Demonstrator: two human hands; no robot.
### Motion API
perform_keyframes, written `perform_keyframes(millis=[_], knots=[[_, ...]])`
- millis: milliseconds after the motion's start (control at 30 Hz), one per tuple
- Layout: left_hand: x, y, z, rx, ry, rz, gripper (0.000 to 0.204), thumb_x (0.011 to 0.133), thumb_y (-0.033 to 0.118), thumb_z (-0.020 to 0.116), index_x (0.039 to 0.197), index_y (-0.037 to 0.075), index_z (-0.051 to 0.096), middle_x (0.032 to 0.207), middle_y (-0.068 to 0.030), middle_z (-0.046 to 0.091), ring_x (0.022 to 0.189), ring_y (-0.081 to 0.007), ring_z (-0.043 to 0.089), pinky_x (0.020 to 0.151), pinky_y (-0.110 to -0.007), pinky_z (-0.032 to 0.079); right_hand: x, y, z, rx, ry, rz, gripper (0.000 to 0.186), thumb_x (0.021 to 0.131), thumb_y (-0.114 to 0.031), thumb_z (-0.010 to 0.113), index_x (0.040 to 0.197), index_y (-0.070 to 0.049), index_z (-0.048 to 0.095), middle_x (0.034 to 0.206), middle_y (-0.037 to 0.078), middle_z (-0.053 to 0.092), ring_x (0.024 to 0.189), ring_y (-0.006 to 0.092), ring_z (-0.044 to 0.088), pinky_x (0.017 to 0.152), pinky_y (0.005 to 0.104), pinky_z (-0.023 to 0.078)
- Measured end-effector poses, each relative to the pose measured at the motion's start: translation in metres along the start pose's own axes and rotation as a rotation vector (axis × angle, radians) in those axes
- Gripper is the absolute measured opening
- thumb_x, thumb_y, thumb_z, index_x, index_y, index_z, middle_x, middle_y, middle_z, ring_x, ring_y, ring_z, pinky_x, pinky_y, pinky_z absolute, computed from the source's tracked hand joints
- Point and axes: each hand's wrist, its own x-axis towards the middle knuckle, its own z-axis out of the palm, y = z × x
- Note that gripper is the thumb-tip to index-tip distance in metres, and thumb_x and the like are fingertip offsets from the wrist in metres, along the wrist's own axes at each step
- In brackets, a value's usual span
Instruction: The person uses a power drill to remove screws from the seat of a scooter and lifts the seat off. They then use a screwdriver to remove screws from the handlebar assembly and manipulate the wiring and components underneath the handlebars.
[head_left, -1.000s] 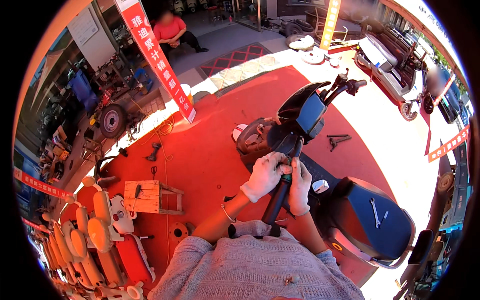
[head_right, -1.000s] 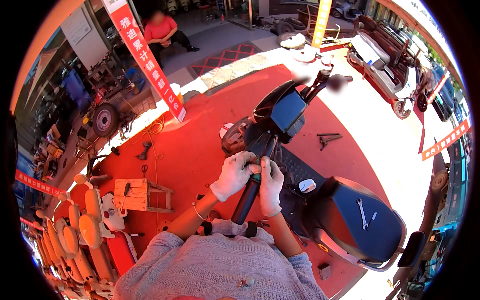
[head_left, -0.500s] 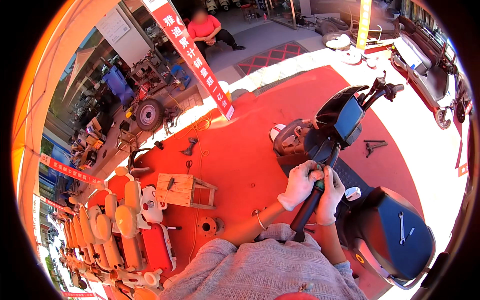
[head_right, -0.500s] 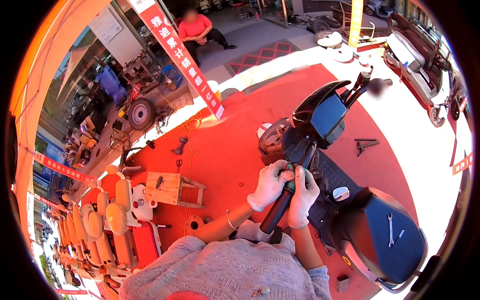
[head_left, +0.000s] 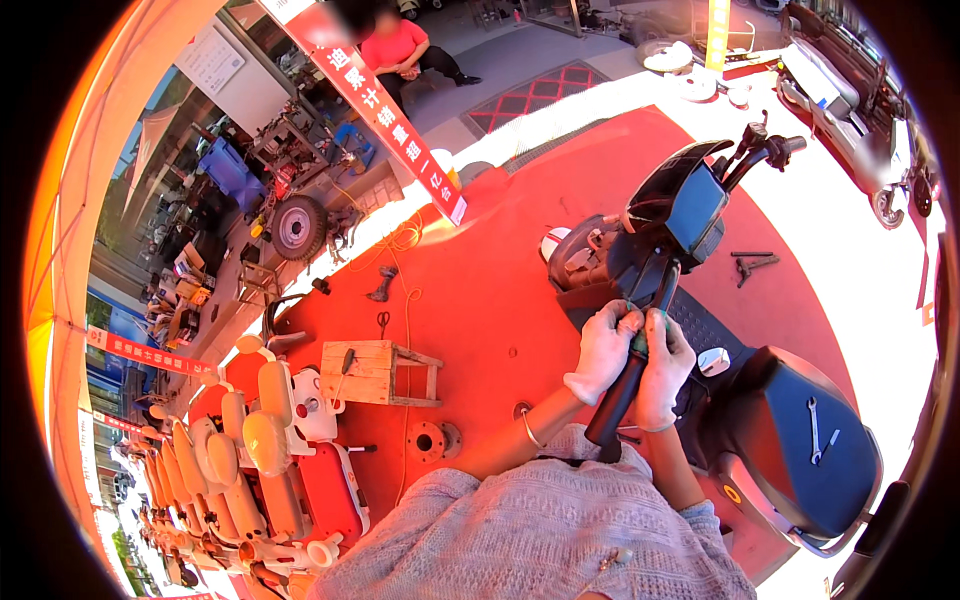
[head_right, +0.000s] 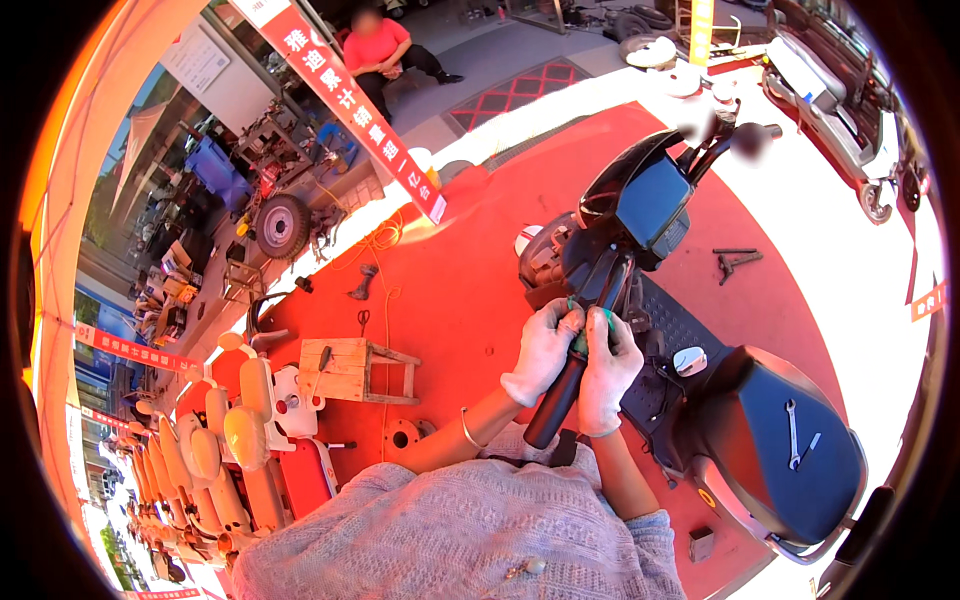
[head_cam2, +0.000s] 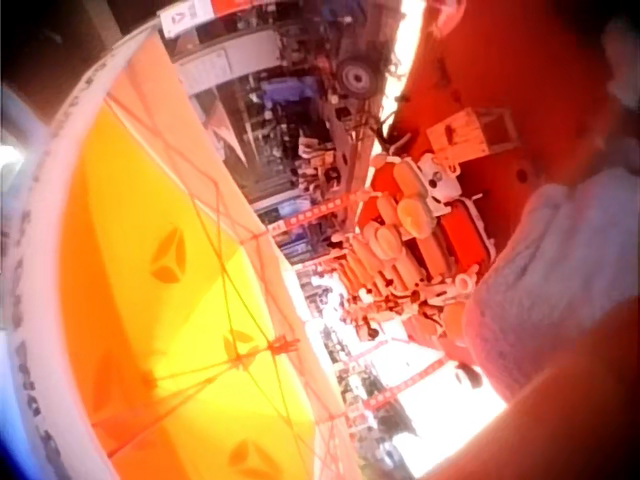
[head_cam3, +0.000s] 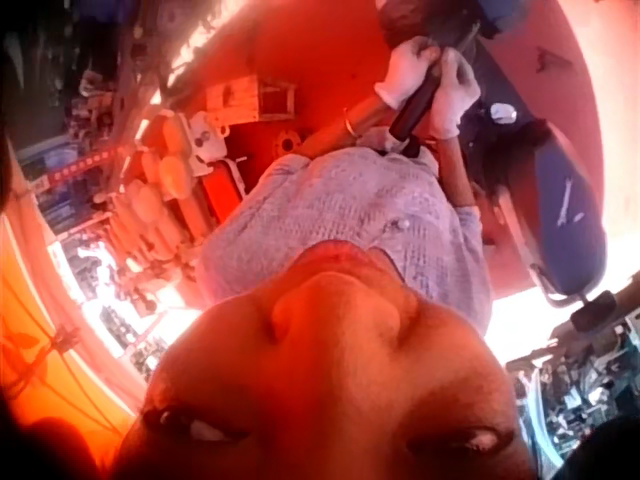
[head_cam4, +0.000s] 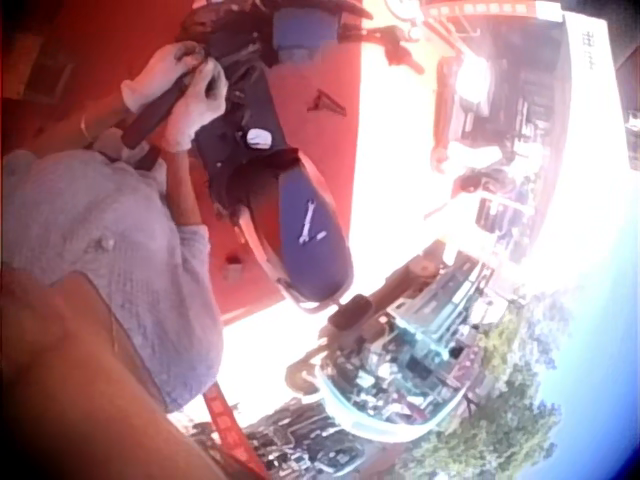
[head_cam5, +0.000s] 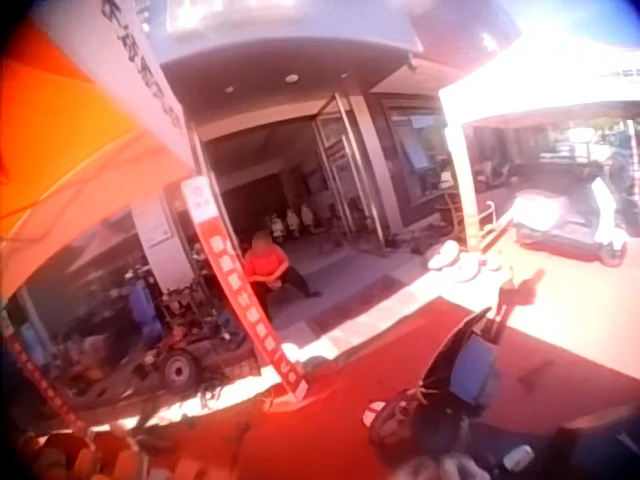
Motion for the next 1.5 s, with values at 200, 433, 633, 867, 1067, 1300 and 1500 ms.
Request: perform_keyframes(millis=[200, 433, 633, 867, 1067, 1300, 1500], knots=[[0.000, 0.002, -0.003, 0.136, 0.035, 0.081, 0.020, 0.088, 0.021, 0.059, 0.090, 0.001, 0.059, 0.075, -0.0141, 0.063, 0.070, -0.0252, 0.062, 0.067, -0.036, 0.047, 0.000, -0.003, -0.002, 0.028, -0.041, 0.036, 0.024, 0.090, -0.014, 0.062, 0.102, 0.007, 0.065, 0.087, 0.002, 0.064, 0.076, 0.0043, 0.054, 0.069, 0.0190, 0.044], [0.004, 0.021, -0.017, 0.145, -0.113, 0.147, 0.028, 0.086, 0.028, 0.064, 0.094, 0.002, 0.058, 0.079, -0.0110, 0.064, 0.075, -0.0223, 0.064, 0.069, -0.034, 0.049, 0.007, 0.003, -0.005, 0.057, -0.090, 0.040, 0.022, 0.091, -0.014, 0.059, 0.098, 0.006, 0.066, 0.083, 0.000, 0.062, 0.073, 0.0031, 0.051, 0.065, 0.0183, 0.043], [0.006, 0.028, -0.025, -0.054, -0.255, 0.023, 0.029, 0.082, 0.024, 0.072, 0.097, 0.003, 0.058, 0.082, 0.0018, 0.059, 0.076, -0.0064, 0.055, 0.069, -0.022, 0.047, 0.007, 0.002, 0.001, 0.084, -0.072, 0.054, 0.022, 0.092, -0.016, 0.058, 0.095, 0.005, 0.065, 0.078, -0.002, 0.059, 0.069, 0.0025, 0.048, 0.061, 0.0182, 0.040], [0.004, 0.025, -0.016, 0.362, -0.050, 0.341, 0.026, 0.081, 0.024, 0.069, 0.089, 0.002, 0.059, 0.074, -0.0103, 0.062, 0.070, -0.0189, 0.063, 0.064, -0.031, 0.049, 0.003, -0.006, 0.000, 0.118, -0.112, 0.066, 0.022, 0.094, -0.018, 0.057, 0.095, 0.002, 0.064, 0.079, -0.003, 0.056, 0.070, 0.0025, 0.047, 0.062, 0.0190, 0.039], [0.002, 0.029, -0.014, 0.321, -0.051, 0.233, 0.018, 0.084, 0.018, 0.063, 0.089, 0.002, 0.056, 0.077, -0.0146, 0.063, 0.074, -0.0337, 0.063, 0.067, -0.040, 0.049, -0.001, -0.014, 0.005, 0.163, -0.144, 0.061, 0.020, 0.094, -0.017, 0.056, 0.095, 0.001, 0.063, 0.083, -0.003, 0.057, 0.076, 0.0029, 0.048, 0.068, 0.0190, 0.040], [0.004, 0.016, -0.009, 0.263, 0.049, 0.124, 0.018, 0.089, 0.018, 0.058, 0.087, -0.001, 0.057, 0.075, -0.0108, 0.061, 0.069, -0.0166, 0.059, 0.065, -0.031, 0.047, -0.005, -0.008, 0.009, 0.192, -0.065, 0.074, 0.017, 0.091, -0.012, 0.061, 0.096, 0.004, 0.064, 0.086, -0.001, 0.059, 0.077, 0.0032, 0.050, 0.071, 0.0187, 0.042], [0.011, 0.009, -0.001, 0.164, 0.047, 0.015, 0.023, 0.090, 0.020, 0.058, 0.091, -0.002, 0.059, 0.076, -0.0124, 0.062, 0.072, -0.0168, 0.058, 0.067, -0.032, 0.047, 0.001, 0.000, 0.005, 0.176, -0.010, 0.040, 0.021, 0.089, -0.011, 0.063, 0.102, 0.005, 0.063, 0.089, 0.001, 0.062, 0.078, 0.0032, 0.052, 0.070, 0.0175, 0.043]])
